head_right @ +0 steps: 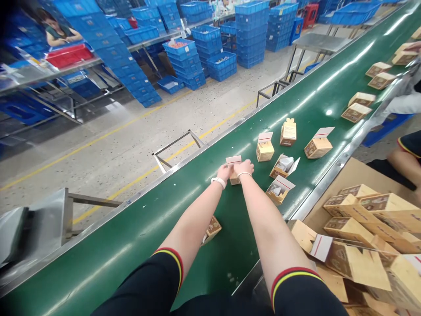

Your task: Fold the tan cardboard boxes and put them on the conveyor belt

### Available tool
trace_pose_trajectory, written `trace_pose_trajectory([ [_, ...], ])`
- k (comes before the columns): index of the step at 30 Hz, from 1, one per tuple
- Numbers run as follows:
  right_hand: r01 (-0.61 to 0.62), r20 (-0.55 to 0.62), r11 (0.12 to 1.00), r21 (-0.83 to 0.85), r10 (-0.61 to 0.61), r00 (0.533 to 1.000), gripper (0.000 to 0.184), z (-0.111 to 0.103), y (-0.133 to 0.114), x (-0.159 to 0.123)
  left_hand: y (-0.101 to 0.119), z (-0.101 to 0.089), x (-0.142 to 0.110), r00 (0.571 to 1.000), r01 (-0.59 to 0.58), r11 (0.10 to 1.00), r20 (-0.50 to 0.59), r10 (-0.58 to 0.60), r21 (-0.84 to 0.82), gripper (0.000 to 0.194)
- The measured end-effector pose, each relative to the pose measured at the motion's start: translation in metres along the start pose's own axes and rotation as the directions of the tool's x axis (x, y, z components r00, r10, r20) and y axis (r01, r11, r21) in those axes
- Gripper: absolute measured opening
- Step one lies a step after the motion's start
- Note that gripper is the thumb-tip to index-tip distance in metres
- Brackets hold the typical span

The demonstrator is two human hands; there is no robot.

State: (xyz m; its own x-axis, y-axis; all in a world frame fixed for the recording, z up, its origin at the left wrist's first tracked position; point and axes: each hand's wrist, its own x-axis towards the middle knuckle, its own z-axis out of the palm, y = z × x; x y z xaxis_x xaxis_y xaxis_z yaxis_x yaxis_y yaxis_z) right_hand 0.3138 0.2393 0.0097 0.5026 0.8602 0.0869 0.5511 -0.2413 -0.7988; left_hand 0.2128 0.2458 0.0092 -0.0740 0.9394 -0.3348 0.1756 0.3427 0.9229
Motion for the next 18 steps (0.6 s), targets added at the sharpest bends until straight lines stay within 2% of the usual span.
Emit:
trace_pose_trajectory([
  [2,0.010,-0.056,0.999,-0.037,-0.012,0.998,0.044,-0.031,-0.017,0.043,0.022,-0.004,-0.006,0.992,0.009,1.000,-0.124,-0.012,-0.023,0.034],
  [4,0.036,-0.135,0.993,-0.112,-0.051,0.989,0.043,-0.074,-0.024,0.094,0.045,-0.009,-0.028,0.962,-0.082,0.994,-0.265,0.059,-0.077,0.033],
  [6,-0.050,-0.162,0.983,-0.177,0.021,0.987,0.039,-0.121,-0.015,0.141,0.061,-0.014,-0.071,0.904,-0.311,0.945,-0.338,0.260,-0.105,0.030],
  [7,-0.088,-0.183,0.978,-0.190,0.053,0.982,0.038,-0.142,-0.005,0.160,0.065,-0.017,-0.098,0.868,-0.435,0.896,-0.308,0.391,-0.091,0.028],
  [8,-0.115,-0.193,0.974,-0.195,0.077,0.978,0.038,-0.159,0.009,0.177,0.066,-0.020,-0.125,0.822,-0.551,0.832,-0.217,0.526,-0.068,0.024],
  [10,-0.084,-0.149,0.986,-0.145,0.062,0.987,0.041,-0.181,0.043,0.203,0.063,-0.028,-0.173,0.675,-0.734,0.676,0.044,0.737,-0.062,0.014],
  [11,-0.033,-0.107,0.994,-0.105,0.022,0.994,0.043,-0.185,0.060,0.214,0.061,-0.032,-0.190,0.591,-0.781,0.619,0.222,0.775,-0.079,0.013],
  [12,0.025,-0.061,0.998,-0.062,-0.029,0.998,0.045,-0.185,0.076,0.223,0.058,-0.038,-0.201,0.545,-0.786,0.611,0.366,0.755,-0.090,0.014],
  [14,0.088,0.000,0.996,-0.026,-0.088,0.996,0.047,-0.177,0.102,0.236,0.056,-0.052,-0.207,0.549,-0.744,0.666,0.520,0.654,-0.052,0.021],
  [16,0.015,0.018,0.995,-0.094,-0.014,1.000,0.046,-0.166,0.115,0.242,0.057,-0.069,-0.199,0.559,-0.726,0.687,0.574,0.598,-0.009,0.029],
  [18,-0.094,0.003,0.978,-0.186,0.097,0.995,0.044,-0.159,0.119,0.242,0.058,-0.088,-0.185,0.509,-0.767,0.642,0.600,0.617,-0.009,0.036],
])
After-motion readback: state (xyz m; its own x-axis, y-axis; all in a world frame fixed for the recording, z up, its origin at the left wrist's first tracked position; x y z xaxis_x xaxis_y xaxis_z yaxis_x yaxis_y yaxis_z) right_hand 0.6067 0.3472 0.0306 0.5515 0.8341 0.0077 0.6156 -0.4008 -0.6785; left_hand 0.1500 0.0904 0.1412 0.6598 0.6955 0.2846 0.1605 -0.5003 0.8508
